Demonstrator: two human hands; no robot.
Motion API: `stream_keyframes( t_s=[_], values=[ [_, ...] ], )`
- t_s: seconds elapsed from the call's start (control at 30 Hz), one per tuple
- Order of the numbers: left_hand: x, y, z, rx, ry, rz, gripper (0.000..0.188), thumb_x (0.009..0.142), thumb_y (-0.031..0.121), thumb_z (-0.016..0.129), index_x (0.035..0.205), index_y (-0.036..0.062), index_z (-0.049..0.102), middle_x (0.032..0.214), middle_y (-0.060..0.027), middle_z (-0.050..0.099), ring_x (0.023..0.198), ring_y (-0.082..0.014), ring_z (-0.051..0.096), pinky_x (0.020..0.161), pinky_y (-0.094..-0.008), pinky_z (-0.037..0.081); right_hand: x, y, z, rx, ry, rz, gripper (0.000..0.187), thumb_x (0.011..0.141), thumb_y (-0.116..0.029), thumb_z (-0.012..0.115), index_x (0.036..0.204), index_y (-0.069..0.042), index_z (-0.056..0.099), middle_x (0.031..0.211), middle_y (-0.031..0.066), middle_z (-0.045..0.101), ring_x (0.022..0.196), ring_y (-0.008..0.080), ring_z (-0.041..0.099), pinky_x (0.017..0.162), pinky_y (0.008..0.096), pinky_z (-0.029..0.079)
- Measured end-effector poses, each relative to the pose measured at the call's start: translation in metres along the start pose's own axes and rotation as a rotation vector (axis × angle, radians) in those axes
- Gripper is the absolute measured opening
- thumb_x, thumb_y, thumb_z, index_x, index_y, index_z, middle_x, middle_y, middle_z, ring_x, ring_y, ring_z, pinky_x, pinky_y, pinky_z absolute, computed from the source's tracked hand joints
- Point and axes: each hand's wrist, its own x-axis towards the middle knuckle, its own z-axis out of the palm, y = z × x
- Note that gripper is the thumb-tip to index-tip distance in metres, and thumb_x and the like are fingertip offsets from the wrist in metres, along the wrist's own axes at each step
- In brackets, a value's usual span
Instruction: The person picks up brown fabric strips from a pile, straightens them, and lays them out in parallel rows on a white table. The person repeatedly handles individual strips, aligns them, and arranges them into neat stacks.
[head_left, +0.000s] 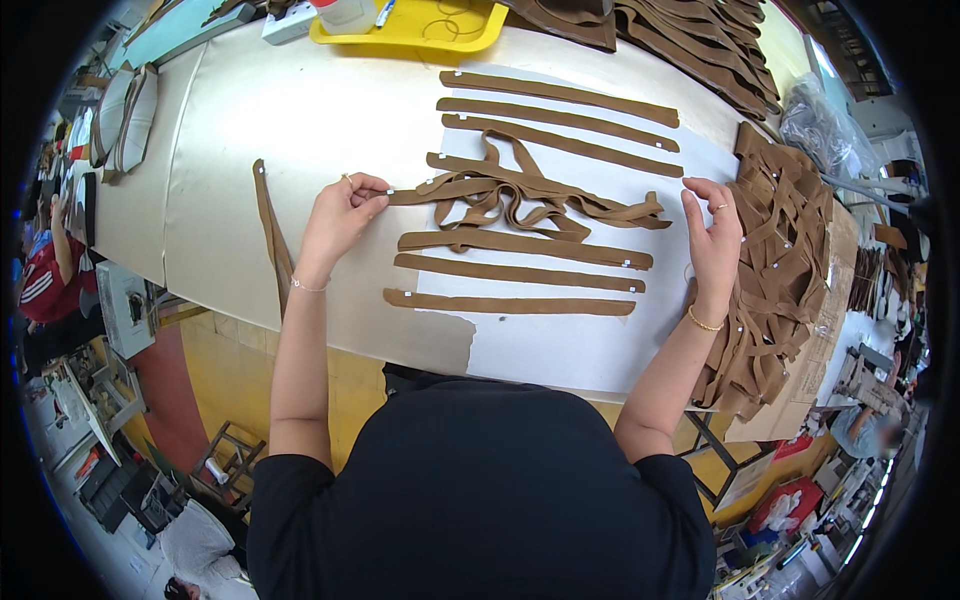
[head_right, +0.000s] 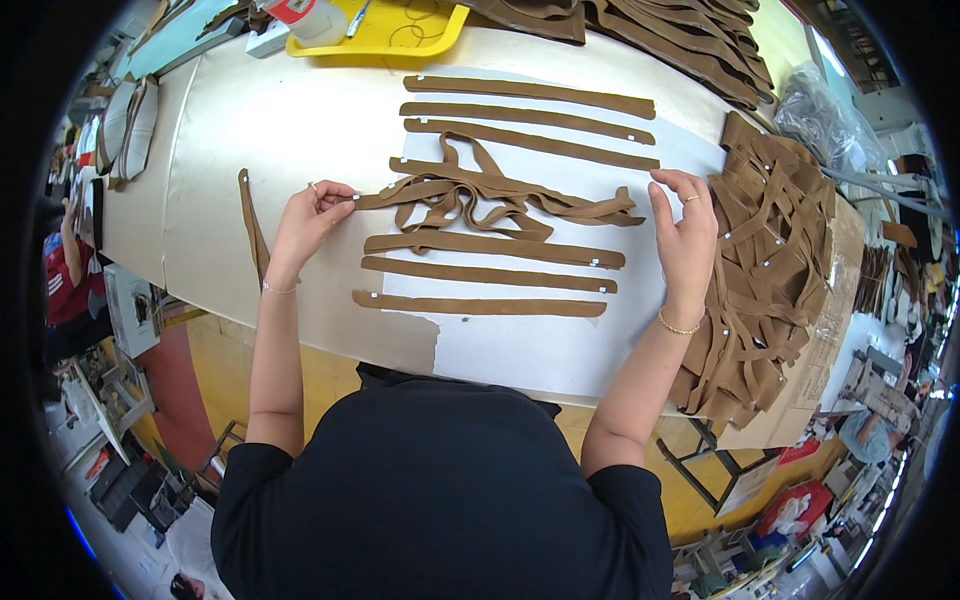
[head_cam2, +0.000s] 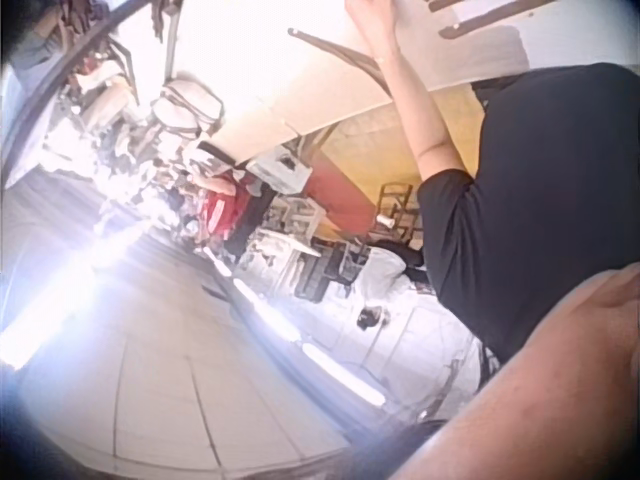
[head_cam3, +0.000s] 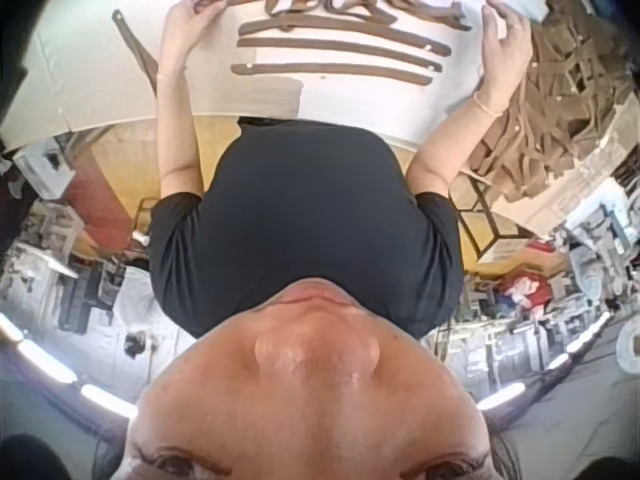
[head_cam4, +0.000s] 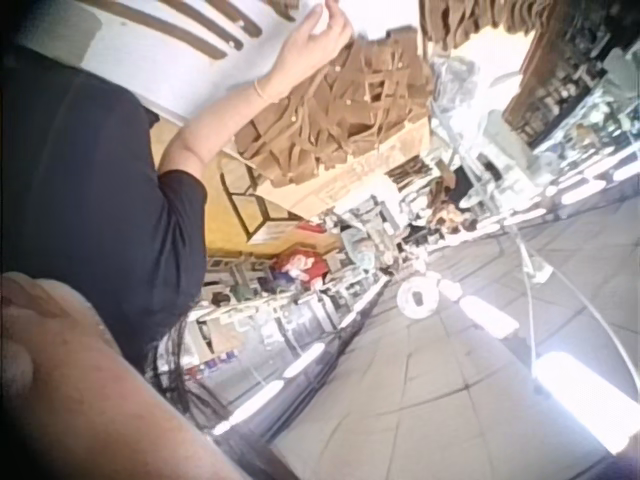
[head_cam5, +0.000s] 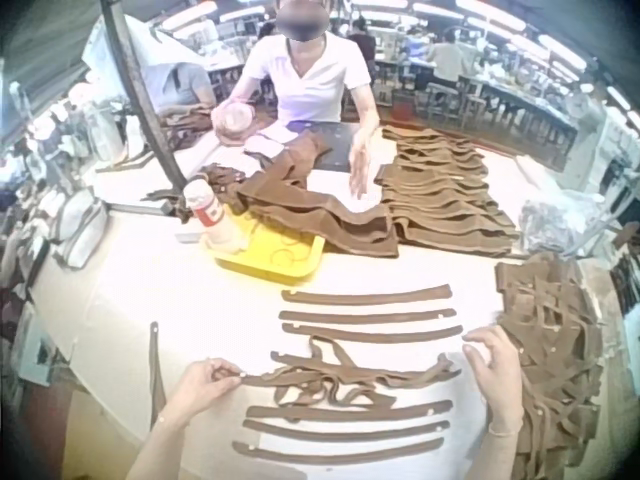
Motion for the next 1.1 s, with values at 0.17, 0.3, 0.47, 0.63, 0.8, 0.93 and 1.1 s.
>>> stream_keyframes(
  t_s=[0.17, 0.3, 0.47, 0.63, 0.8, 0.93, 1.1],
  values=[
    [-0.004, 0.002, -0.002, -0.001, 0.022, 0.012, 0.018, 0.086, 0.006, 0.063, 0.103, -0.0001, 0.066, 0.080, -0.0001, 0.062, 0.072, -0.0076, 0.054, 0.069, -0.0243, 0.048, 0.002, 0.002, 0.007, 0.003, -0.001, -0.069, 0.016, 0.092, -0.017, 0.065, 0.103, -0.007, 0.069, 0.104, 0.0060, 0.066, 0.094, 0.0219, 0.064, 0.077, 0.0312, 0.049],
    [-0.002, -0.003, -0.003, 0.014, 0.039, 0.035, 0.021, 0.085, 0.006, 0.062, 0.105, 0.0004, 0.064, 0.078, 0.0011, 0.058, 0.071, -0.0071, 0.054, 0.068, -0.0237, 0.047, 0.000, 0.004, 0.006, -0.016, -0.008, -0.055, 0.016, 0.092, -0.017, 0.065, 0.104, -0.007, 0.069, 0.104, 0.0061, 0.066, 0.094, 0.0214, 0.064, 0.076, 0.0311, 0.049],
    [-0.003, 0.001, -0.005, -0.074, 0.023, -0.017, 0.030, 0.086, 0.002, 0.062, 0.116, 0.0003, 0.055, 0.081, -0.0006, 0.059, 0.073, -0.0068, 0.057, 0.070, -0.0212, 0.047, -0.004, 0.004, 0.006, -0.001, -0.016, -0.019, 0.016, 0.092, -0.015, 0.065, 0.104, -0.005, 0.068, 0.099, 0.0047, 0.065, 0.091, 0.0164, 0.062, 0.082, 0.0293, 0.047],
    [-0.001, -0.001, -0.006, -0.081, 0.008, -0.012, 0.033, 0.088, 0.002, 0.062, 0.119, -0.0001, 0.052, 0.082, -0.0014, 0.059, 0.072, -0.0068, 0.058, 0.069, -0.0213, 0.047, -0.005, 0.011, 0.005, 0.025, -0.010, 0.007, 0.017, 0.092, -0.017, 0.064, 0.105, -0.006, 0.068, 0.099, 0.0048, 0.065, 0.092, 0.0166, 0.061, 0.084, 0.0307, 0.046],
    [0.008, -0.005, -0.009, 0.061, 0.035, 0.026, 0.033, 0.087, 0.011, 0.066, 0.118, 0.0009, 0.057, 0.092, -0.0024, 0.056, 0.070, -0.0070, 0.054, 0.066, -0.0212, 0.046, 0.001, 0.022, 0.006, -0.057, 0.030, 0.001, 0.017, 0.092, -0.018, 0.064, 0.104, -0.007, 0.068, 0.099, 0.0045, 0.065, 0.091, 0.0168, 0.061, 0.078, 0.0302, 0.047],
    [0.017, 0.004, -0.010, 0.206, 0.128, 0.150, 0.030, 0.086, 0.016, 0.069, 0.112, 0.0024, 0.064, 0.098, -0.0032, 0.057, 0.074, -0.0082, 0.053, 0.069, -0.0237, 0.046, 0.006, 0.016, 0.002, -0.070, 0.040, 0.073, 0.018, 0.092, -0.019, 0.065, 0.105, -0.007, 0.069, 0.100, 0.0043, 0.065, 0.092, 0.0162, 0.062, 0.078, 0.0300, 0.047],
    [0.045, 0.019, 0.005, 0.201, 0.201, 0.280, 0.025, 0.083, 0.014, 0.069, 0.105, 0.0020, 0.069, 0.094, -0.0092, 0.060, 0.075, -0.0155, 0.057, 0.075, -0.0286, 0.050, 0.024, -0.004, 0.015, -0.008, 0.055, -0.063, 0.016, 0.092, -0.016, 0.064, 0.103, -0.006, 0.069, 0.098, 0.0053, 0.065, 0.090, 0.0172, 0.062, 0.079, 0.0304, 0.048]
  ],
)
